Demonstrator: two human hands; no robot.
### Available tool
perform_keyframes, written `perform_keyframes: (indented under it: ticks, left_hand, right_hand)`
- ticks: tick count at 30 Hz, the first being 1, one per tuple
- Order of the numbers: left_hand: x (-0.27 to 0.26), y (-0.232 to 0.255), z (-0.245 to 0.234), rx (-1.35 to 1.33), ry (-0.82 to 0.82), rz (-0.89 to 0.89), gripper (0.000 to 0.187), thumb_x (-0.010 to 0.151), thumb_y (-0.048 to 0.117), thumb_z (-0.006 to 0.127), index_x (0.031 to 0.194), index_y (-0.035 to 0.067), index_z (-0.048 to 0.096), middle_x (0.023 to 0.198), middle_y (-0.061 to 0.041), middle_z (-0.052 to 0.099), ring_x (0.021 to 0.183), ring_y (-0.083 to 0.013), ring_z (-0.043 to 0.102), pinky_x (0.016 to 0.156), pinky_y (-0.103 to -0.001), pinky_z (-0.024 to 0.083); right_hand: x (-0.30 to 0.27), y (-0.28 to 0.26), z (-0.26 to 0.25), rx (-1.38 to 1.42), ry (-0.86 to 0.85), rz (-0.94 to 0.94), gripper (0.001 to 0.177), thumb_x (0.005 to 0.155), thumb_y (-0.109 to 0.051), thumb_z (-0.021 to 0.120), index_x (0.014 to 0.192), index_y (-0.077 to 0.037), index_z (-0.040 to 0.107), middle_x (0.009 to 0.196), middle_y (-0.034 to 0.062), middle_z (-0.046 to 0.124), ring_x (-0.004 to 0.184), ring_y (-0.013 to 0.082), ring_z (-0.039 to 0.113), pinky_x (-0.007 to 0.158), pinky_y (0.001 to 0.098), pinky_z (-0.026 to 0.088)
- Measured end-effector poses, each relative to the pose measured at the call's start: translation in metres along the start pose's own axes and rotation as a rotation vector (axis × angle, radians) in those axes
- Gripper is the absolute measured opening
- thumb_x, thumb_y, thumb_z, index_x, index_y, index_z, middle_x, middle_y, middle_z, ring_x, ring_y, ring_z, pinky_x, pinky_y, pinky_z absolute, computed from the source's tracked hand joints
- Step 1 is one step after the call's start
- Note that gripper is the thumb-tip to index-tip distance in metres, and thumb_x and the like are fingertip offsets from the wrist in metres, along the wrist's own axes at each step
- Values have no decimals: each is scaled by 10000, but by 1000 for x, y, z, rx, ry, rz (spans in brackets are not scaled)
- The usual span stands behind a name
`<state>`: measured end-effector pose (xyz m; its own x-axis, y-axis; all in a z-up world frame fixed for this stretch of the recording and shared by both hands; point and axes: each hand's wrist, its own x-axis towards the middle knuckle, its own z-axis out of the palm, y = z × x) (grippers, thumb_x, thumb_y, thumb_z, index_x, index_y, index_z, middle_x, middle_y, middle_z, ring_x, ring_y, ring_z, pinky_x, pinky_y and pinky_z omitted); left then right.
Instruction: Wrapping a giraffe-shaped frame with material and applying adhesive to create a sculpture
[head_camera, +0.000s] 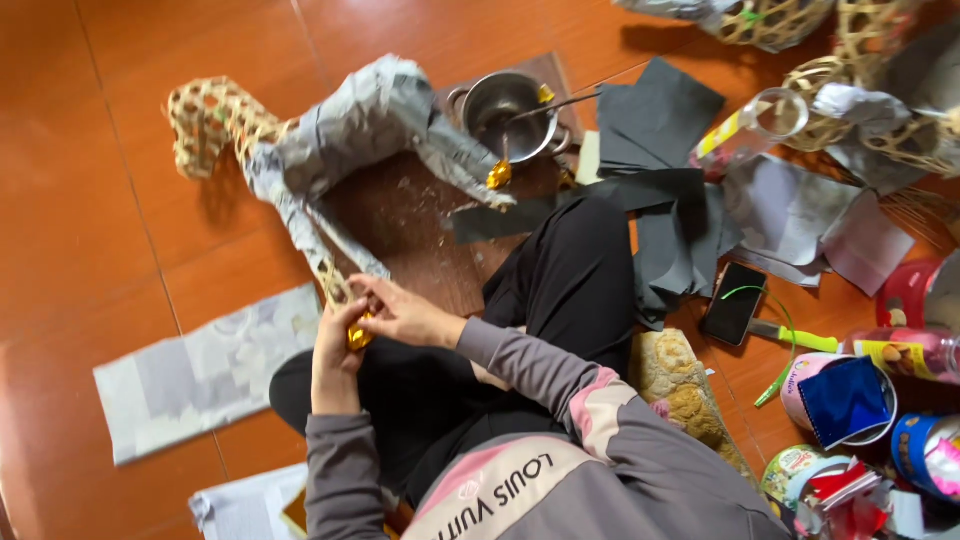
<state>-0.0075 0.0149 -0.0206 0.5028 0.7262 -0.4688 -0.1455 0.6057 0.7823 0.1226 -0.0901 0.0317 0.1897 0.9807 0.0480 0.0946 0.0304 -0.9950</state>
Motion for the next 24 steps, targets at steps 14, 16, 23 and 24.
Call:
perform_keyframes:
  ticks: [14,16,23,24]
  left_hand:
    - [0,7,-10,23,68,-119,526,893,208,701,1376,167,495,685,-215,602,591,-361,691,488,-465,608]
    - [1,13,-10,22,69,-111,513,899,213,696,1372,167,503,679,-214,603,586,-350,691,488,-455,608]
    - [6,24,-29,19,96,-77,506,903,220,695,1367,182,499,682,-216,599,583,-355,688,475,-450,605]
    - [7,23,-34,17,95,-79,487,908,233,689,1357,181,507,679,-227,595,585,-366,686,478,-451,604]
  right_hand:
    - [-34,285,-168,-1278,41,234,224,817,-367,577,762,-170,668,722,71,644,709,283,654,596,411,503]
    - [-13,310,-201,-1586,217,193,169,766,-280,574,651,-181,647,621,65,570,596,274,595,505,394,430]
    - [34,182,-215,-1205,34,500,372,761,-303,782,1029,-69,673,972,180,673,923,376,671,781,505,520]
    - [40,163,-213,-1169,10,533,459,734,-365,817,1061,-75,679,1027,189,690,966,372,684,801,517,536]
